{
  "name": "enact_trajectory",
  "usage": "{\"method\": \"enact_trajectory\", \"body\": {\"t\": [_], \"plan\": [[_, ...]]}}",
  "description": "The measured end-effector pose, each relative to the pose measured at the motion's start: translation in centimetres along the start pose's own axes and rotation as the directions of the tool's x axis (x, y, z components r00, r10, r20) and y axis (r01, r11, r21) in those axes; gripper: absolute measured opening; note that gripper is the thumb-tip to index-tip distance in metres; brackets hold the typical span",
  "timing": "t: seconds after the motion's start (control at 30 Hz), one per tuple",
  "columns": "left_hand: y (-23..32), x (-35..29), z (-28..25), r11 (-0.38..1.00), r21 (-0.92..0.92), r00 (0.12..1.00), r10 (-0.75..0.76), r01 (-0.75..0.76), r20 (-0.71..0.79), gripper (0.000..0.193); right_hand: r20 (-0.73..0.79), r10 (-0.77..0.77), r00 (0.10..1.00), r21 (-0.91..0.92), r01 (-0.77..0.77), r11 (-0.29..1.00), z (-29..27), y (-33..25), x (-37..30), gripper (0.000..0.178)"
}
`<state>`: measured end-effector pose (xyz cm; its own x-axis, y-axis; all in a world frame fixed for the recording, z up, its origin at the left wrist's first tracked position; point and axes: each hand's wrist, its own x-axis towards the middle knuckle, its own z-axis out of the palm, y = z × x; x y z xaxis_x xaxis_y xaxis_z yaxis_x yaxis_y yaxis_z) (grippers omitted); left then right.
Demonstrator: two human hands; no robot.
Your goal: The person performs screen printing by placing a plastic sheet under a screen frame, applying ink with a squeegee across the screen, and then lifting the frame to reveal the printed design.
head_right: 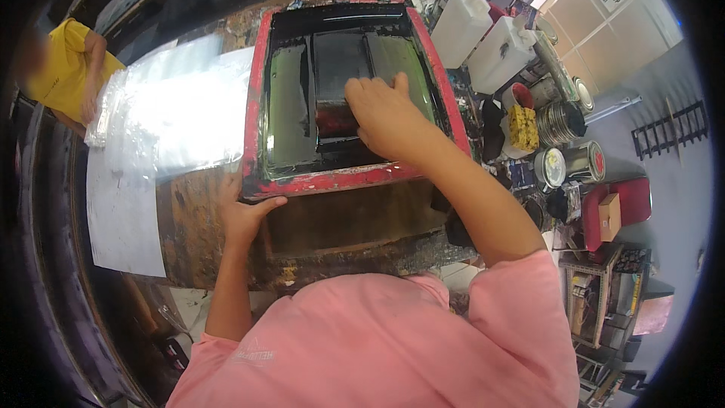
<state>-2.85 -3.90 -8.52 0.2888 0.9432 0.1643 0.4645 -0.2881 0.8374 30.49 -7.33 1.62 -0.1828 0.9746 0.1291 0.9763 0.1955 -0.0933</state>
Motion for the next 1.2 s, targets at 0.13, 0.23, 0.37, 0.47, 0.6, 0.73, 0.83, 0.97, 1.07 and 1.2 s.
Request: {"method": "enact_trajectory", "body": {"t": [0.13,0.23,0.37,0.47,0.6,0.73,0.83,0.97,1.07,1.2], "plan": [[-1.6,-0.5,0.8,0.881,0.463,0.995,0.093,-0.096,0.030,0.097,-0.012,0.013,1.000,-0.026,-0.014,1.000,4.6,-1.9,-2.8,0.044],[-1.6,-0.1,1.2,0.865,0.488,0.993,0.101,-0.115,0.054,0.102,-0.037,0.038,0.999,-0.058,-0.040,0.998,6.7,-3.2,-3.5,0.030],[-2.2,-0.4,0.9,0.872,0.477,0.994,0.087,-0.110,0.071,0.112,-0.020,0.058,0.998,-0.120,-0.060,0.991,6.8,-2.7,-0.8,0.022],[-1.2,-0.2,0.6,0.889,0.453,0.995,0.022,-0.063,0.096,0.114,-0.092,0.050,0.994,-0.123,-0.061,0.991,7.6,0.9,4.2,0.022],[-2.1,-0.6,0.5,0.930,0.367,0.997,-0.014,-0.014,0.074,0.112,-0.255,0.039,0.966,-0.215,-0.096,0.972,10.7,7.8,12.7,0.022],[-1.9,-0.5,0.3,0.904,0.406,0.991,0.124,-0.134,0.053,0.120,-0.230,0.071,0.971,-0.218,-0.123,0.968,10.5,12.9,18.9,0.039],[-2.0,-0.8,0.2,0.885,0.440,0.985,0.170,-0.155,0.005,0.121,-0.122,0.082,0.989,-0.199,-0.105,0.974,9.0,13.1,19.6,0.048],[-1.7,-0.9,0.3,0.899,0.387,0.967,0.247,-0.206,-0.058,0.121,0.029,-0.014,0.999,-0.045,0.015,0.999,4.6,8.9,11.5,0.064],[-2.1,-1.1,0.9,0.992,0.011,0.990,0.127,-0.127,-0.054,0.117,0.090,-0.055,0.994,-0.109,0.065,0.992,0.6,1.2,2.0,0.045],[3.3,0.1,0.8,0.815,-0.579,0.996,-0.058,0.004,-0.074,0.106,-0.094,0.081,0.992,-0.036,-0.085,0.996,-4.4,-5.6,-2.9,0.041]]}}
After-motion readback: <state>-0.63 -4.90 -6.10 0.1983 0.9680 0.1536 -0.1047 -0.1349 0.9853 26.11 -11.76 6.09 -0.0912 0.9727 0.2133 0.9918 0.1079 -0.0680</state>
